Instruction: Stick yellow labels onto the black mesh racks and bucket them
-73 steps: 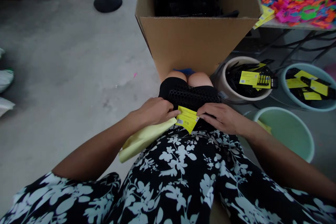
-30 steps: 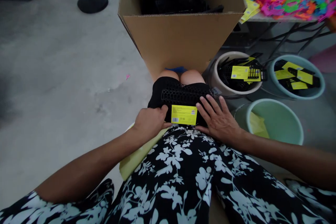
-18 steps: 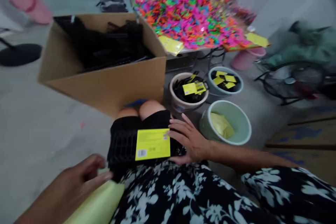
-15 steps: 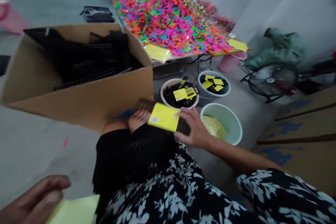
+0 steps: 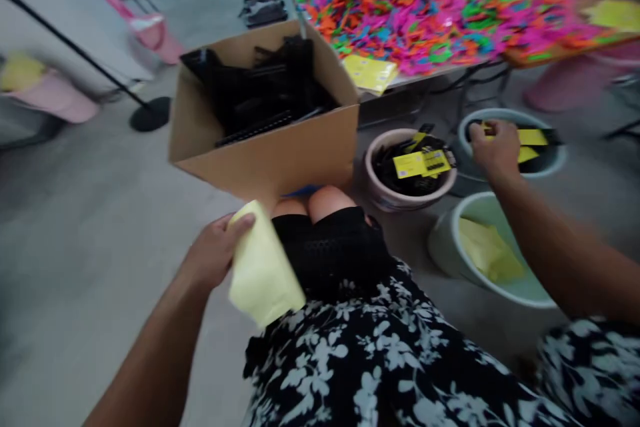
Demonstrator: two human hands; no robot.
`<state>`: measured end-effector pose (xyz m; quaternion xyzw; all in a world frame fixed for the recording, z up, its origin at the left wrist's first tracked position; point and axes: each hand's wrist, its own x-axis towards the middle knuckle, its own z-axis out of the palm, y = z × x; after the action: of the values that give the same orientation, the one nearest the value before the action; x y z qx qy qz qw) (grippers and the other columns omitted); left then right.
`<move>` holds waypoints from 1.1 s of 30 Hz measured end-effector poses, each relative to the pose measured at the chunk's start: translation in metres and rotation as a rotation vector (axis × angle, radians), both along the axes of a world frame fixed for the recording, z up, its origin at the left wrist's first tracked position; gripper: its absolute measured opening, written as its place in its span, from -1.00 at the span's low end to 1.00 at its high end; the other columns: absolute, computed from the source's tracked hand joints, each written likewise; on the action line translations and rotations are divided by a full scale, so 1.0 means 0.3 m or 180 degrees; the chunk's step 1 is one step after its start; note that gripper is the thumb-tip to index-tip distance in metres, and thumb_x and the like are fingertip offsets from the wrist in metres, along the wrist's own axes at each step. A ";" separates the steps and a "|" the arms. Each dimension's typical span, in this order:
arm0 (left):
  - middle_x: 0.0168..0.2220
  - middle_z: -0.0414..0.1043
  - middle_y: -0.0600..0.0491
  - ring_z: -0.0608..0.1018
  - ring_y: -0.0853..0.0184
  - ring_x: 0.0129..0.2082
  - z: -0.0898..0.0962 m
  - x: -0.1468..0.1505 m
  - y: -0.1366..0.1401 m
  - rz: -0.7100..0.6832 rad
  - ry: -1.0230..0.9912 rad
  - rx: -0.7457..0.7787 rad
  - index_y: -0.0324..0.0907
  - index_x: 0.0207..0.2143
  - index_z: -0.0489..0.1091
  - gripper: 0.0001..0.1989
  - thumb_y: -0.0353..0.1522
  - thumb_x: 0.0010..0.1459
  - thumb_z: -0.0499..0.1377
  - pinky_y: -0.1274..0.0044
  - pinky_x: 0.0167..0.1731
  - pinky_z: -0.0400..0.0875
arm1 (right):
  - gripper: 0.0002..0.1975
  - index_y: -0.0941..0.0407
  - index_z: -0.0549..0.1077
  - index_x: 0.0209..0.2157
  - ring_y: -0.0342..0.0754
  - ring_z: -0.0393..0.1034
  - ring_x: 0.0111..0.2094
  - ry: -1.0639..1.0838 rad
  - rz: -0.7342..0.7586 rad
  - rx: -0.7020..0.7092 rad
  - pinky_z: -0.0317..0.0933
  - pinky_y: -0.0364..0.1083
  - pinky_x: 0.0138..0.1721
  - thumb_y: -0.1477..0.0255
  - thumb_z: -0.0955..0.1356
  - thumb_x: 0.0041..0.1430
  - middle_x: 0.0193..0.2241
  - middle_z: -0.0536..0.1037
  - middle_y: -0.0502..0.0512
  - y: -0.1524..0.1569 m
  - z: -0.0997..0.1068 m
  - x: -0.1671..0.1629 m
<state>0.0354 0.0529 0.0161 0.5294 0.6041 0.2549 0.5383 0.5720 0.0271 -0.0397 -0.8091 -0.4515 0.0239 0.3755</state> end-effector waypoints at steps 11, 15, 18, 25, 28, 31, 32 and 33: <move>-0.40 0.51 0.12 0.51 0.41 -0.51 0.077 0.295 -0.116 -0.0210 -0.1091 0.0665 -0.12 -0.15 0.43 -0.63 -0.04 0.23 0.32 0.59 -0.51 0.44 | -0.42 0.03 0.25 0.37 0.04 0.57 -0.04 0.1873 0.3128 0.0029 0.49 0.03 -0.02 0.22 0.36 0.40 0.07 0.60 0.14 -0.313 0.097 -0.976; -0.15 0.59 0.00 0.62 0.29 -0.23 0.073 0.256 -0.125 -0.0697 -0.0620 0.1064 -0.12 0.04 0.43 -0.59 -0.05 0.32 0.23 0.47 -0.23 0.58 | -0.70 0.03 0.53 0.00 0.02 0.55 -0.25 0.1079 0.1613 0.0141 0.42 -0.03 -0.23 0.18 0.30 0.43 -0.17 0.66 0.09 -0.293 -0.015 -0.675; 0.04 0.56 -0.07 0.60 0.15 0.03 -0.012 0.125 -0.118 -0.0853 0.0585 0.1673 -0.10 0.10 0.43 -0.57 -0.07 0.30 0.26 0.26 0.10 0.51 | -0.65 0.04 0.54 -0.07 0.10 0.53 -0.26 0.0135 -0.0292 0.0004 0.37 0.03 -0.24 0.13 0.25 0.41 -0.23 0.64 0.21 -0.353 -0.128 -0.295; 0.52 -0.04 -0.25 0.02 -0.19 0.51 -0.289 -0.048 -0.217 -0.2635 0.2338 0.2537 -0.09 0.46 0.07 0.06 0.02 0.03 0.43 -0.07 0.43 -0.02 | -0.76 -0.05 0.44 -0.43 0.44 0.52 -0.32 -0.0036 -0.1299 -0.0854 0.29 0.35 -0.27 0.08 0.35 0.10 -0.47 0.50 0.37 -0.597 -0.287 0.171; 0.51 -0.02 -0.29 0.01 -0.19 0.51 -0.304 -0.008 -0.234 -0.2741 0.2596 0.2578 -0.15 0.47 0.04 0.12 0.02 -0.01 0.44 -0.08 0.44 -0.12 | -0.70 -0.04 0.50 -0.36 0.50 0.55 -0.23 0.0025 -0.0860 -0.0963 0.32 0.44 -0.16 0.04 0.40 0.02 -0.36 0.57 0.47 -0.550 -0.325 0.139; 0.42 0.20 -0.29 0.18 -0.17 0.46 -0.276 0.039 -0.222 -0.2628 0.2635 0.2491 -0.17 0.45 0.11 0.12 0.03 -0.05 0.44 -0.06 0.45 -0.09 | -0.64 -0.03 0.56 -0.22 0.43 0.58 -0.15 0.0169 -0.0158 -0.0769 0.37 0.40 -0.05 0.01 0.35 0.15 -0.18 0.64 0.47 -0.398 -0.315 0.005; 0.39 0.26 -0.28 0.23 -0.17 0.43 -0.264 0.051 -0.218 -0.2568 0.2640 0.2437 -0.17 0.43 0.15 0.10 0.04 -0.06 0.44 -0.05 0.45 -0.06 | -0.63 -0.04 0.58 -0.17 0.38 0.59 -0.15 0.0231 0.0126 -0.0647 0.41 0.35 -0.05 0.02 0.35 0.19 -0.15 0.66 0.40 -0.334 -0.293 -0.061; 0.36 0.31 -0.28 0.29 -0.18 0.40 -0.252 0.060 -0.215 -0.2517 0.2644 0.2381 -0.16 0.41 0.20 0.08 0.05 -0.09 0.44 -0.06 0.44 -0.02 | -0.64 -0.04 0.58 -0.13 0.32 0.61 -0.15 0.0271 0.0446 -0.0493 0.44 0.30 -0.05 0.03 0.35 0.22 -0.12 0.67 0.30 -0.269 -0.259 -0.133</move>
<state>0.0533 -0.0116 -0.0596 0.9145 0.3931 0.0065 0.0954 0.5320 -0.0535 -0.1174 -0.8004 -0.4873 0.1192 0.3280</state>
